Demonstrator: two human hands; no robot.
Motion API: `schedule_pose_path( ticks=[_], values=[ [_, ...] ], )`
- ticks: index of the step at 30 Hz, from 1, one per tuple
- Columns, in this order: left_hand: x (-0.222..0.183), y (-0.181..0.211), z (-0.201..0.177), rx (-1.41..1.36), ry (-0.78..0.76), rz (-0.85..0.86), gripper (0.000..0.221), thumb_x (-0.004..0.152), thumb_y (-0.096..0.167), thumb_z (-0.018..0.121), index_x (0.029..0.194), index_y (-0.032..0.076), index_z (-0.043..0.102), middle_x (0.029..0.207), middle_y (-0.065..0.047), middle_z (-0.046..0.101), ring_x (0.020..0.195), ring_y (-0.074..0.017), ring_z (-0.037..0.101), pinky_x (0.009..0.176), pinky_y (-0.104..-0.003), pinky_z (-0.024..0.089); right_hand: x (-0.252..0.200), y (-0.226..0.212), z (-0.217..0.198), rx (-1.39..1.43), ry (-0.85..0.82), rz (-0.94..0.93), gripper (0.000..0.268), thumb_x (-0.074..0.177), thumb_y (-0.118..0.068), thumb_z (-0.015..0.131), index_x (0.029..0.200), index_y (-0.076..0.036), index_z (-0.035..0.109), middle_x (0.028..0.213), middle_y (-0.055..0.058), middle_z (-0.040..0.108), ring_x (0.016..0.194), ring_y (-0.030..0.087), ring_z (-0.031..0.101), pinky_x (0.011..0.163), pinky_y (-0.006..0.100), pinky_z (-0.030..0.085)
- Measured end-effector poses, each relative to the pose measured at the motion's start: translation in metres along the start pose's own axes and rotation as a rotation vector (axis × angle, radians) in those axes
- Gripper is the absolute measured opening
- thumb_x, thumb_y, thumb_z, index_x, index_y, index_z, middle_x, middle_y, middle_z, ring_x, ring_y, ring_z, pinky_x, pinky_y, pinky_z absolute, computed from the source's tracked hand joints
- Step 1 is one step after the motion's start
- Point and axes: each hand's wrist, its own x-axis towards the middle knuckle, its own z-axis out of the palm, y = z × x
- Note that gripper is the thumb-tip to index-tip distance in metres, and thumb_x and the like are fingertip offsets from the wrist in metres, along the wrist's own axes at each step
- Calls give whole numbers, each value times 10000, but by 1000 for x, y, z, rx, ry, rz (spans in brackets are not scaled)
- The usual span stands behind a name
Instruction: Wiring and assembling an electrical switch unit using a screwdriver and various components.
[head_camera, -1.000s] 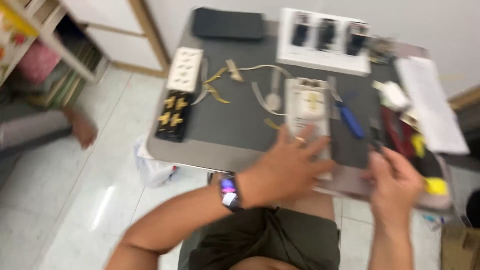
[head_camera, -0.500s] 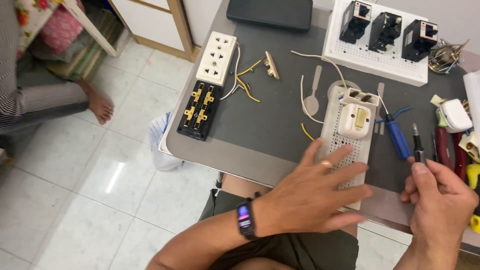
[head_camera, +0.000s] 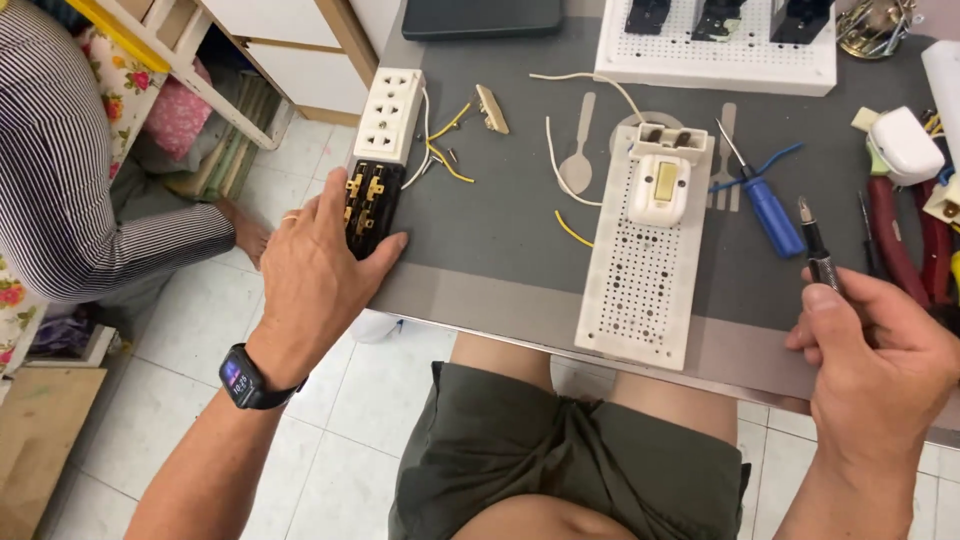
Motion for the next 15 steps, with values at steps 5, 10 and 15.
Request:
schedule_pose_path(
  ticks=[5,10,15],
  values=[
    [-6,11,-2,42,-81,-47,692,817,340,698,1380,10,470,811,-184,642,654,-287,600,537,-368,491,1,-1,-2,-27,-16,-47,192,1064,153,592,1247,210,606,840,199,572,659,201,516,582,250,403],
    [-17,30,-9,-18,14,33,747,823,462,759,1334,-21,506,812,-196,700,644,-295,641,532,-341,491,1,2,-3,12,-24,-3,179,1067,133,578,1236,186,604,807,167,549,659,182,499,602,240,403],
    [-2,-7,-12,-155,-230,223,1039,678,512,807,1463,10,348,1391,-279,449,1142,-373,511,867,-415,464,0,12,-4,31,-26,20,188,1105,113,562,1283,169,577,933,174,579,712,173,512,631,234,410]
  ],
)
